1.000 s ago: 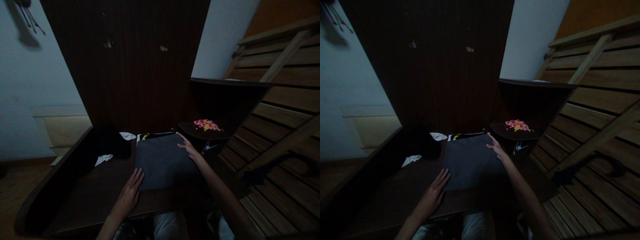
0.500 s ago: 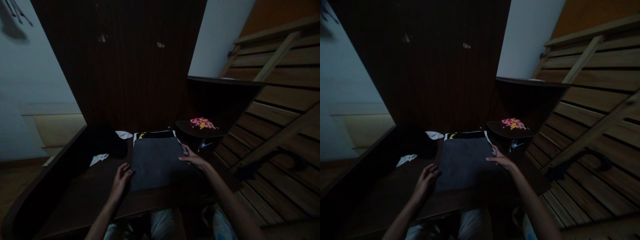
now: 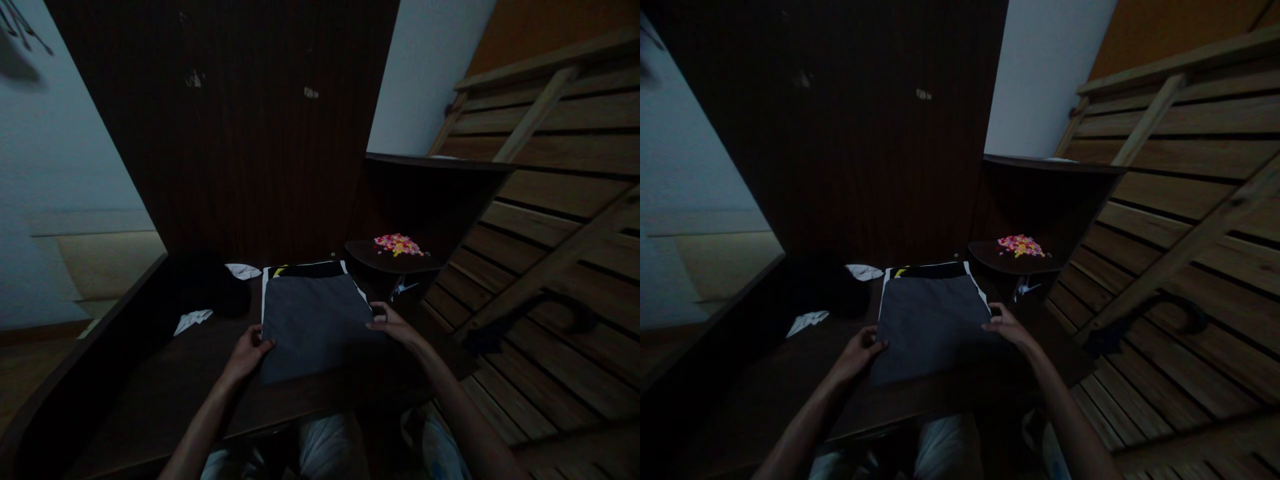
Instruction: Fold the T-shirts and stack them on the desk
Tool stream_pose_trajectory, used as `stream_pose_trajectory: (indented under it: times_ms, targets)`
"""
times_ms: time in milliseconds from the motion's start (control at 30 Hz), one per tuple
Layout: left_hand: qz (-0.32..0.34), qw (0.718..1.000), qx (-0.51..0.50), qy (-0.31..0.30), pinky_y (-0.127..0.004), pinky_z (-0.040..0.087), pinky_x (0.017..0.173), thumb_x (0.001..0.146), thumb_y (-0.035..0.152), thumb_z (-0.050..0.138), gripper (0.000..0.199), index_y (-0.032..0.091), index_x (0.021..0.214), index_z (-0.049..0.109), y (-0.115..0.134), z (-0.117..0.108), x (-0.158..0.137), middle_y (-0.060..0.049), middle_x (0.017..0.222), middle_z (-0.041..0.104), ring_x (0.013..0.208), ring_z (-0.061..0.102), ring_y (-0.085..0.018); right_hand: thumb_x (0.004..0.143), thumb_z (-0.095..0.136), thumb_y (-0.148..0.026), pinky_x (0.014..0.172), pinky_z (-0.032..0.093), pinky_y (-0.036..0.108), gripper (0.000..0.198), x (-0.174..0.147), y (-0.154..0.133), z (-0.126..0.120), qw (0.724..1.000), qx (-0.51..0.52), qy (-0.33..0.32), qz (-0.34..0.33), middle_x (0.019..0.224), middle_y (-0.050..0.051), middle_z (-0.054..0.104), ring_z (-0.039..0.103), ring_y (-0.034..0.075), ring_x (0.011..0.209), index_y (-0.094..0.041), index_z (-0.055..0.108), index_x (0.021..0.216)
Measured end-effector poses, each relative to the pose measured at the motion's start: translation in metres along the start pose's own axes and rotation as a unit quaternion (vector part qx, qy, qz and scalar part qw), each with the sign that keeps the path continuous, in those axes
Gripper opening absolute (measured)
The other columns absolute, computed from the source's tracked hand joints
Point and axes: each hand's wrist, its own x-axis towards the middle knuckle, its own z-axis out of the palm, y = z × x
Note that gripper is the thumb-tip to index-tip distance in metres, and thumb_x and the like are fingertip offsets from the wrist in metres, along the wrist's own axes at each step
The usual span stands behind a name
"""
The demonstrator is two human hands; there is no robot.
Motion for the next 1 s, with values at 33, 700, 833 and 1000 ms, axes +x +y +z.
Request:
stream_pose_trajectory:
  times_ms: [33,700,833,1000]
  targets:
    - [-0.019,1.0,-0.014,-0.01,-0.032,0.056,0.073,0.057,0.035,0.084,0.054,0.017,0.1,0.058,0.004,0.001,-0.001,-0.006,0.086,0.072,0.08,0.07,-0.022,0.053,0.084,-0.037,0.063,0.051,0.032,0.084,-0.003,0.0,0.002,1.0,0.011,-0.011,0.004,0.07,-0.006,0.066,0.067,0.02,0.065,-0.024,0.042,0.124]
    - [-0.143,0.986,-0.086,-0.01,-0.032,0.058,0.071,0.063,0.037,0.081,0.036,0.014,0.088,0.068,0.037,0.029,0.009,-0.011,0.082,0.076,0.079,0.073,-0.025,0.057,0.078,-0.052,0.059,0.043,0.027,0.04,0.029,0.006,0.009,0.95,-0.247,0.184,-0.056,0.071,0.0,0.063,0.061,0.02,0.071,-0.023,0.056,0.073]
    - [-0.13,0.985,-0.108,-0.017,-0.035,0.058,0.072,0.061,0.026,0.08,0.041,0.016,0.097,0.064,0.035,0.032,0.01,-0.009,0.086,0.076,0.079,0.072,-0.025,0.051,0.082,-0.043,0.058,0.045,0.027,0.044,0.032,0.006,0.014,0.973,-0.139,0.178,-0.042,0.069,-0.002,0.061,0.06,0.019,0.069,-0.023,0.049,0.074]
    - [-0.055,0.991,-0.113,-0.044,-0.035,0.057,0.073,0.06,0.025,0.076,0.054,0.018,0.11,0.058,0.036,0.034,0.008,-0.008,0.093,0.074,0.084,0.071,-0.025,0.05,0.081,-0.03,0.065,0.052,0.033,0.056,0.019,-0.018,0.016,0.996,0.025,0.065,-0.055,0.084,-0.001,0.069,0.065,0.021,0.073,-0.026,0.054,0.099]
